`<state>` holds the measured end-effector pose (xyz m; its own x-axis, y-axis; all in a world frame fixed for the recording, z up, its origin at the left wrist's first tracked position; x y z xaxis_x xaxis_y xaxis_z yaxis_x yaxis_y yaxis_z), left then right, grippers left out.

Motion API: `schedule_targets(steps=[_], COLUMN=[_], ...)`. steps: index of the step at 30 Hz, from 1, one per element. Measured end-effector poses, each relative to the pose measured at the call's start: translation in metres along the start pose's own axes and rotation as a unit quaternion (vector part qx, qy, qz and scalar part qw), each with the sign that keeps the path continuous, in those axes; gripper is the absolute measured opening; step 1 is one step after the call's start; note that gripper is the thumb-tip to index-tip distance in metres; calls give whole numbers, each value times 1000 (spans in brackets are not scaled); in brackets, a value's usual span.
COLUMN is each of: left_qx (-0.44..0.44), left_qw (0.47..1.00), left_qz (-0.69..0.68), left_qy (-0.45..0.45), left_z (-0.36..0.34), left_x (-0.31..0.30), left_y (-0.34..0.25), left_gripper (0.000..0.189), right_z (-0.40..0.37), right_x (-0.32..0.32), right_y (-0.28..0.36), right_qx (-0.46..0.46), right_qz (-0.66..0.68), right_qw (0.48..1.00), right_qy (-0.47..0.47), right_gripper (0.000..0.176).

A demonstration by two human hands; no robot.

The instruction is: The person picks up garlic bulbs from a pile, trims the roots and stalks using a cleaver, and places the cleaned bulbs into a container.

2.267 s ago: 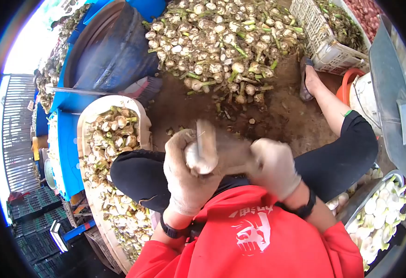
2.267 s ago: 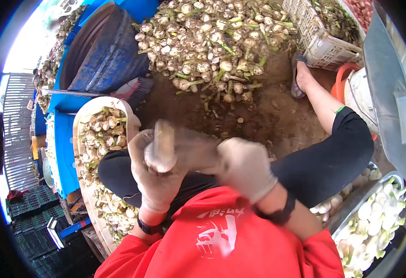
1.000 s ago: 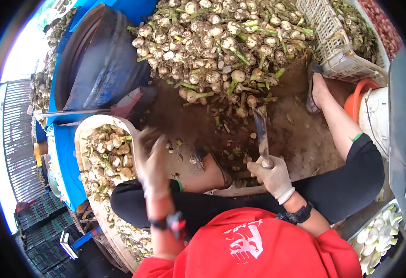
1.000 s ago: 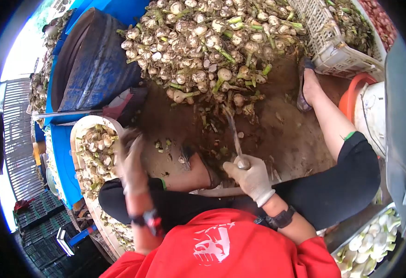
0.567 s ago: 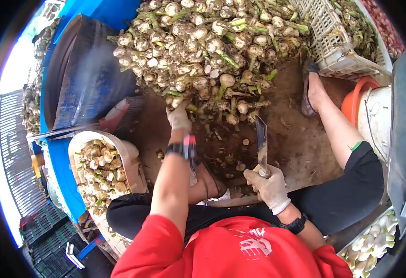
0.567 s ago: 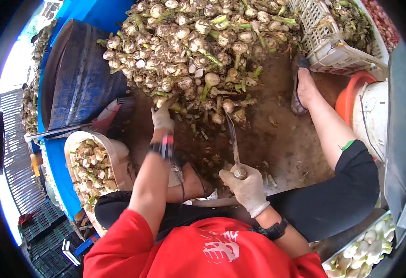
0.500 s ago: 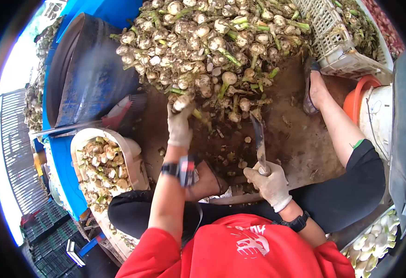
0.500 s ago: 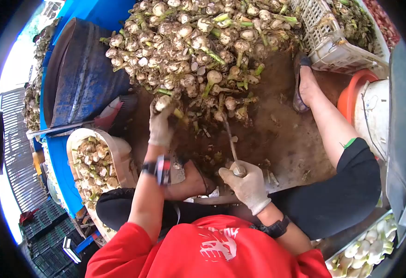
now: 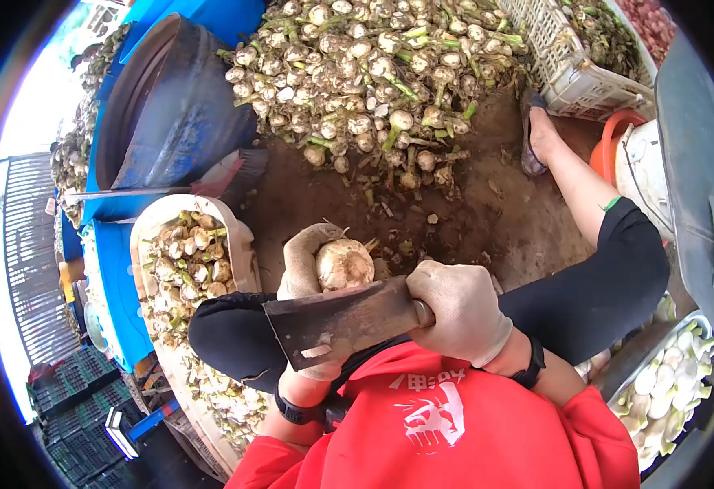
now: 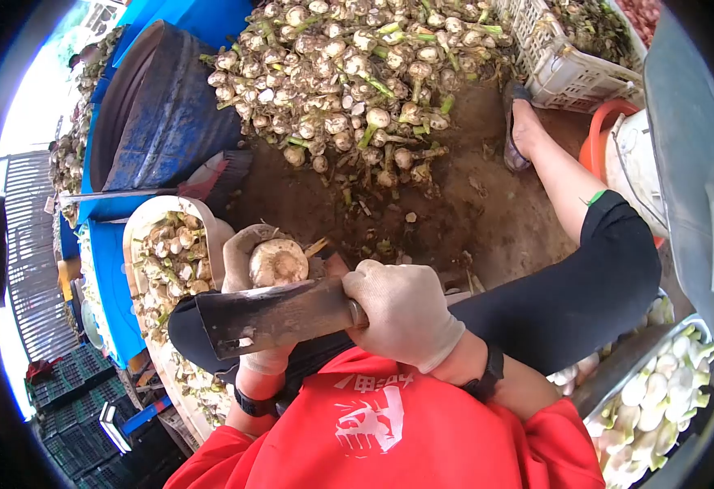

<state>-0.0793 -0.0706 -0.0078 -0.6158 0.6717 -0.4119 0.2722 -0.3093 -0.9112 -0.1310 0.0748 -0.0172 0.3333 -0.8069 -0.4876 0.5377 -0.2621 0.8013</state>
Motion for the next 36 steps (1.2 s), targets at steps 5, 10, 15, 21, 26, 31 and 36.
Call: schedule_targets(steps=[5,10,15,21,26,31,36], left_qx=[118,92,-98,-246,-193,-87,134], left_qw=[981,991,976,793,827,872,852], left_qz=[130,34,-183,-557,-528,-479,317], left_qy=[-86,-86,-67,-17,-31,-52,-394], left_z=[-15,-27,-11,-35,-41,-16,-3], left_x=[-20,-32,-35,-2,-7,-58,-268], left_y=[-21,-28,56,49,24,34,35], left_gripper=[59,63,59,67,73,67,58], right_z=[-15,-57,-64,-28,-21,-90,-87], right_x=[5,-13,6,9,13,49,9], right_y=[-15,-120,-78,-15,-34,-116,-130], right_qx=[24,287,236,81,41,366,444], right_qz=[-25,-8,107,225,118,182,202], right_qw=[999,951,964,968,987,912,870], right_qy=[-4,-115,-66,-78,-101,36,-75], right_gripper=[10,22,24,15,15,27,32])
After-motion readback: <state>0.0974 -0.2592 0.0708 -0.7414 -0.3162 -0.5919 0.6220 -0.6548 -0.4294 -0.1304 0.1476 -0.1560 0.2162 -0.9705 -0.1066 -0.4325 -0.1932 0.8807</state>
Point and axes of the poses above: each hand's wrist, its own z-axis towards the middle knuckle, its own x-axis out of the palm, y = z × x, the point moved 10 cm from there along z, towards the middle knuckle, and after that the axes turned 13 degrees about -y, right-handed, at the moved point
